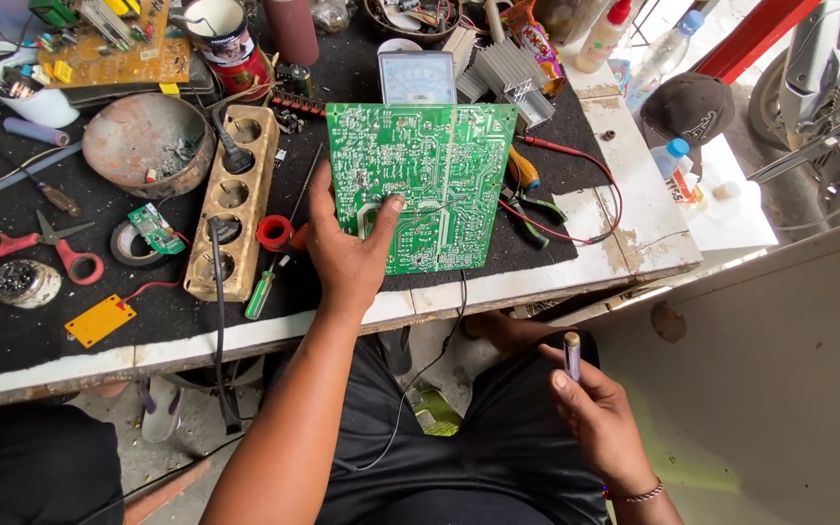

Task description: Tracing circuit paths on a printed circuit board using a pen for diagnostic or repair purposes.

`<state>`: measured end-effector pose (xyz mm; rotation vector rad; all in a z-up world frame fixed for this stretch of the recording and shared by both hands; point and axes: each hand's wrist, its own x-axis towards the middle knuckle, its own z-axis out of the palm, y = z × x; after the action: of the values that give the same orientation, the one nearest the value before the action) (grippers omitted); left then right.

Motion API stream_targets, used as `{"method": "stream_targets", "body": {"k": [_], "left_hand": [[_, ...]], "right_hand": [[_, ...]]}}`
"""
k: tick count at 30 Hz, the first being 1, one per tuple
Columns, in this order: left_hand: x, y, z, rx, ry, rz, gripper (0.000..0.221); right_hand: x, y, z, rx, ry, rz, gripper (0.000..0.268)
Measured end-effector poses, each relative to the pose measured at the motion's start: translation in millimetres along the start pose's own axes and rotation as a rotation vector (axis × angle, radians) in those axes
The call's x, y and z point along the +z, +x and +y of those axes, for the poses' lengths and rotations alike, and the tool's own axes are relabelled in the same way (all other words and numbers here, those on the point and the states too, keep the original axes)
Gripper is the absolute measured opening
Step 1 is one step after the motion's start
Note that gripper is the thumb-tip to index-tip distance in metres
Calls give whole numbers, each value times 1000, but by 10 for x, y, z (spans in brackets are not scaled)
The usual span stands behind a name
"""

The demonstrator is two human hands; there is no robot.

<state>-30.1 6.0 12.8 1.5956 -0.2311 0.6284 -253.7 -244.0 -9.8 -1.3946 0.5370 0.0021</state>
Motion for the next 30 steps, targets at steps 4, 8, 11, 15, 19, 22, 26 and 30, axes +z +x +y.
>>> {"method": "stream_targets", "body": {"k": [4, 8, 11, 15, 19, 22, 26, 30], "left_hand": [[-57, -61, 113, -31, 59, 14, 64], [-53, -125, -155, -81, 169, 23, 78], [-52, -119, -198, -78, 216, 30, 82], [-60, -155, -293, -100, 267, 26, 84], [-110, -124, -195, 2, 156, 50, 65], [-103, -150, -260, 15, 171, 46, 68], [-103, -156, -225, 60, 177, 68, 72], [-132, -149, -266, 67, 182, 72, 69]], "right_hand": [[-81, 33, 63, 19, 109, 3, 45], [-97, 85, 73, -22, 265, -88, 33], [-96, 119, -37, -14, 282, -115, 32], [-80, 267, -200, -34, 417, -182, 42], [62, 432, -345, -221, 404, -122, 56], [187, 451, -476, -301, 343, -85, 57], [482, 513, -695, -400, 239, -11, 33], [828, 622, -883, -596, -67, 27, 39]]}}
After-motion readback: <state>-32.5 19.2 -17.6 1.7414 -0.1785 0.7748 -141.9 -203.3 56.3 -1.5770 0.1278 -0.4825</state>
